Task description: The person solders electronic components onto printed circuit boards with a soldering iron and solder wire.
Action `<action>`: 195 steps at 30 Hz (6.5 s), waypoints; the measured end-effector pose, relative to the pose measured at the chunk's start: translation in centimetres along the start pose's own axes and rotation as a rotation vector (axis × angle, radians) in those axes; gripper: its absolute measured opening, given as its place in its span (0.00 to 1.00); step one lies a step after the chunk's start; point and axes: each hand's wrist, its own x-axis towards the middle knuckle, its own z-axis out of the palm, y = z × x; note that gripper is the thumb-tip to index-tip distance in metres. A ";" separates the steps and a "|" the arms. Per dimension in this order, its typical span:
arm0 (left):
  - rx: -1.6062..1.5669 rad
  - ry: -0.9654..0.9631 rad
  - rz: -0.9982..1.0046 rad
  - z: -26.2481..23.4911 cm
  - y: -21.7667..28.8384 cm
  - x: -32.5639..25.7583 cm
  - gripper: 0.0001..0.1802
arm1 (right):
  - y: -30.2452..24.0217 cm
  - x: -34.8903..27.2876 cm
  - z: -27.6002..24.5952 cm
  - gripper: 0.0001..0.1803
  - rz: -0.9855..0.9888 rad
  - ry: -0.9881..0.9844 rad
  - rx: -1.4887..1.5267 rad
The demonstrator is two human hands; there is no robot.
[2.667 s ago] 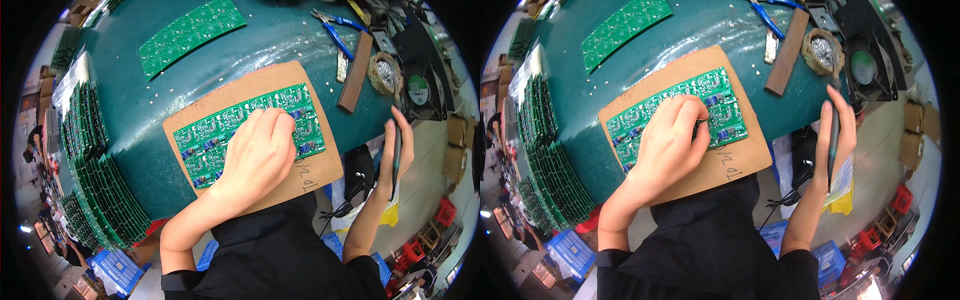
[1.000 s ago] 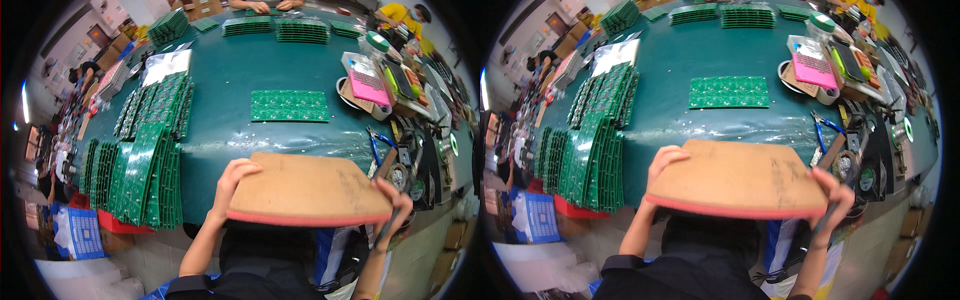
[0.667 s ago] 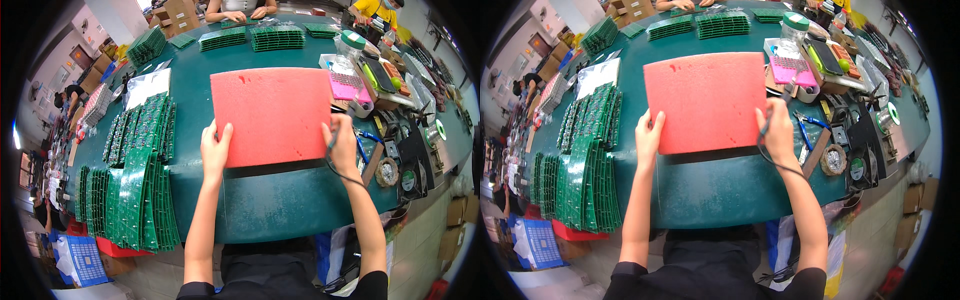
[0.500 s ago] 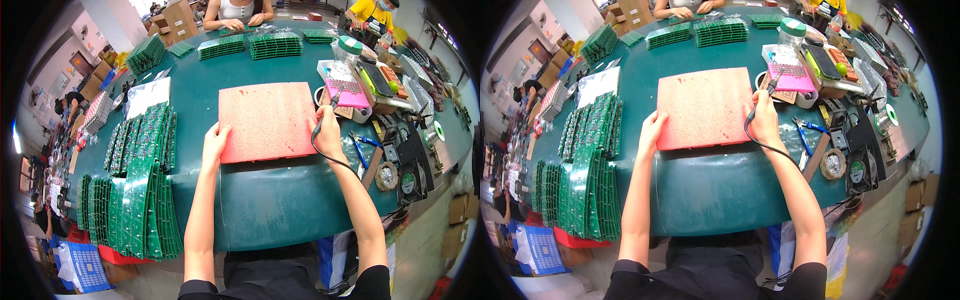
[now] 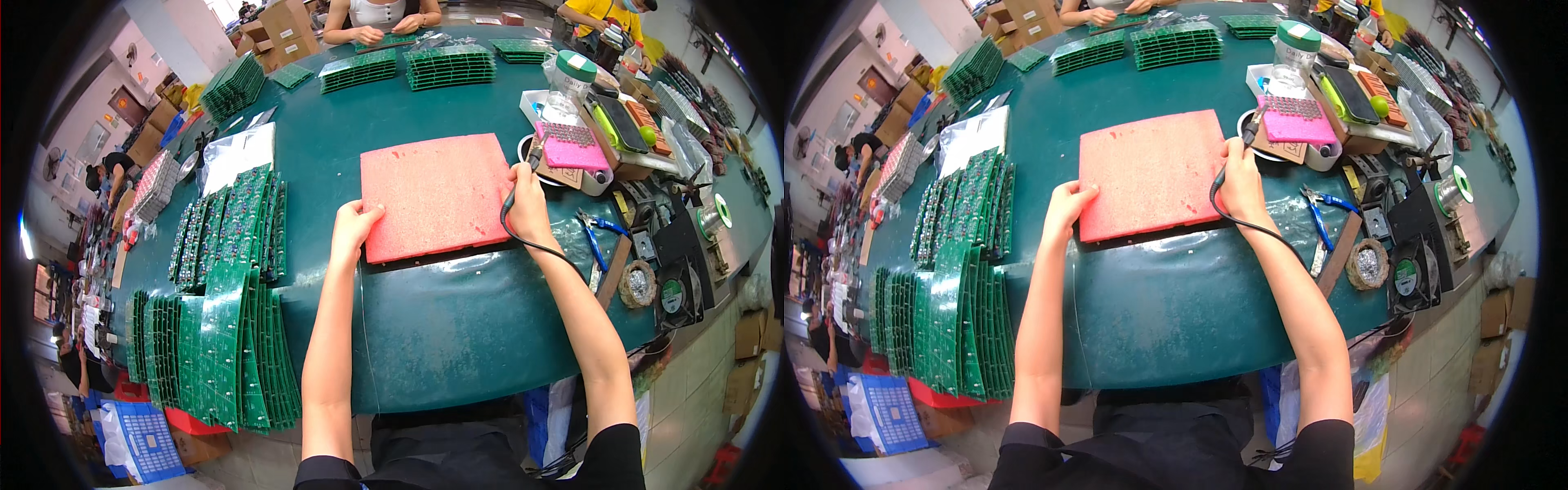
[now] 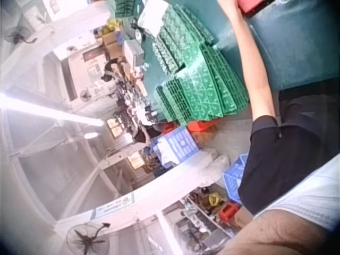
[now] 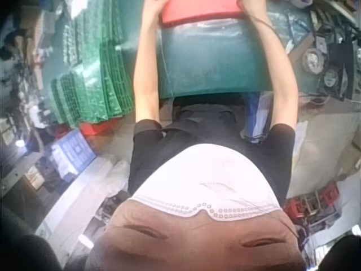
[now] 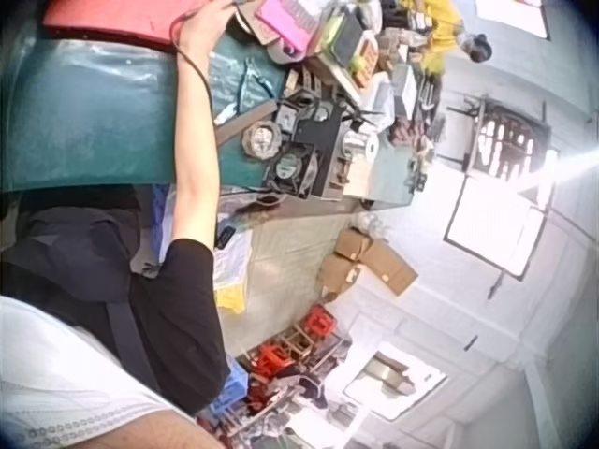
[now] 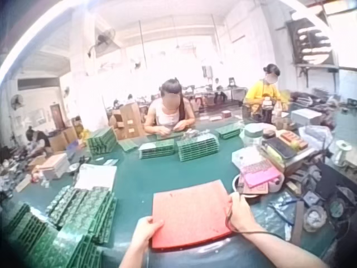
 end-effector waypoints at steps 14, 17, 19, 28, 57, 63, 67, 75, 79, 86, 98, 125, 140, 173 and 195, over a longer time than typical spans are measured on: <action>-0.072 -0.354 0.275 -4.1 3.5 -13.5 0.21 | -3.2 -5.5 -16.4 0.25 0.000 -0.313 0.836; 0.080 -0.357 0.685 -2.1 2.8 -15.7 0.21 | -1.4 -8.7 -17.9 0.16 -0.270 -0.422 0.744; 0.346 -0.292 0.846 -1.3 2.0 -17.4 0.20 | 1.1 -10.9 -18.2 0.14 -0.325 -0.553 0.566; 0.822 -0.379 1.036 -1.5 -1.8 -19.8 0.15 | 2.0 -15.6 -18.4 0.14 -0.651 -0.586 0.128; 0.433 -0.157 0.467 0.0 0.8 -18.5 0.05 | -15.1 -20.6 -11.4 0.17 0.173 -0.330 0.610; 0.459 -0.213 0.485 0.1 0.3 -18.2 0.05 | -15.5 -20.3 -10.4 0.16 0.207 -0.372 0.599; 0.475 -0.210 0.524 0.1 0.0 -17.9 0.06 | -15.7 -20.4 -10.0 0.16 0.203 -0.360 0.593; 0.585 -0.234 0.609 0.6 0.4 -18.2 0.08 | -15.8 -20.1 -10.0 0.16 0.096 -0.381 0.532; 0.592 -0.209 0.632 0.4 0.7 -18.4 0.08 | -15.4 -20.4 -11.3 0.15 0.163 -0.302 0.540; 0.418 -0.182 0.465 2.0 1.9 -19.0 0.07 | -14.4 -20.5 -12.8 0.15 0.306 -0.241 0.529; 0.546 -0.225 0.632 4.7 0.9 -18.1 0.09 | -13.8 -20.1 -12.3 0.14 0.224 -0.304 0.503; 0.618 -0.303 0.626 9.0 2.3 -18.1 0.09 | -11.1 -19.8 -14.4 0.12 0.244 -0.193 0.481; 0.516 -0.360 0.524 10.8 4.6 -18.5 0.06 | -8.7 -20.4 -16.9 0.12 0.321 -0.057 0.455; 0.492 -0.453 0.640 16.5 4.0 -17.0 0.08 | -4.9 -19.6 -18.2 0.12 0.282 0.030 0.494; 0.473 -0.313 0.502 13.0 5.3 -17.4 0.04 | -3.8 -21.6 -20.1 0.13 0.335 0.382 0.473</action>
